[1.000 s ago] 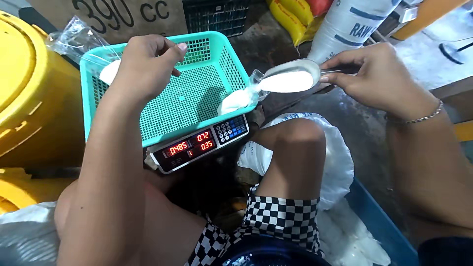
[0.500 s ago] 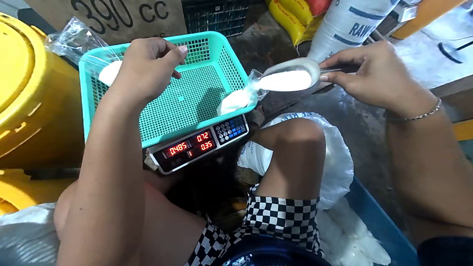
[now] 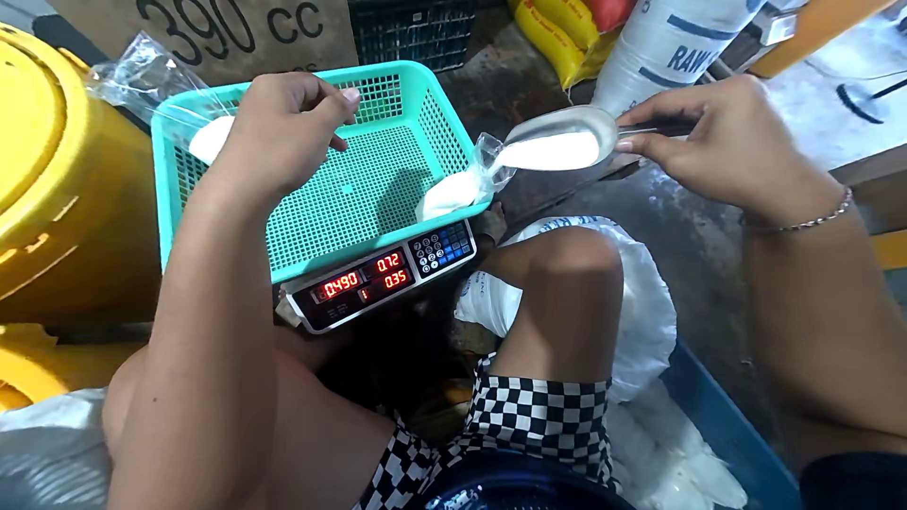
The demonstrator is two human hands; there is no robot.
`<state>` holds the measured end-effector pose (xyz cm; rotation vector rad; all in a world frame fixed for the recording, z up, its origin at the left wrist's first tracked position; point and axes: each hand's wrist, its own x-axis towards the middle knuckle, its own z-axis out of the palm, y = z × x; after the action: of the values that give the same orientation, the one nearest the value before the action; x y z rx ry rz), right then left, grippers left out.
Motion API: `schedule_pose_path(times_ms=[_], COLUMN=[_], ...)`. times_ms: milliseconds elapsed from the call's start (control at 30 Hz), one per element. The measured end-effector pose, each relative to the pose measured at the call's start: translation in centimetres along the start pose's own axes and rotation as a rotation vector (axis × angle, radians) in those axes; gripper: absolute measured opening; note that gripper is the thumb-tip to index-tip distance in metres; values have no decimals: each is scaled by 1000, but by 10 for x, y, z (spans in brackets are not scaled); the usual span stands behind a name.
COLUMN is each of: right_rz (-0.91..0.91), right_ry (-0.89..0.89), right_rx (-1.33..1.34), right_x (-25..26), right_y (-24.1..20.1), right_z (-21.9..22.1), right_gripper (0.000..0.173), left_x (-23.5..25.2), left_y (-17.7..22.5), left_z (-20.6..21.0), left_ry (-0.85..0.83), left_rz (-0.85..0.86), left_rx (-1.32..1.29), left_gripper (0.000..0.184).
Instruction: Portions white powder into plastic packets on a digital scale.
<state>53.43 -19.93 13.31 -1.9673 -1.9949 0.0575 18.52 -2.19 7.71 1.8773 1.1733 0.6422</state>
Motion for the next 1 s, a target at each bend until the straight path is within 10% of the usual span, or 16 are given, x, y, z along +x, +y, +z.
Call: schedule_pose_path(times_ms=[1000], right_rz=[163], right_ry=[-38], right_rx=[348], right_x=[-4], right_y=[31], right_z=[22], right_gripper=[19], left_x=[-2], left_y=[1], left_z=[-1], left_ry=[-3], left_rz=[-3], left_rx=[4], left_gripper=[36])
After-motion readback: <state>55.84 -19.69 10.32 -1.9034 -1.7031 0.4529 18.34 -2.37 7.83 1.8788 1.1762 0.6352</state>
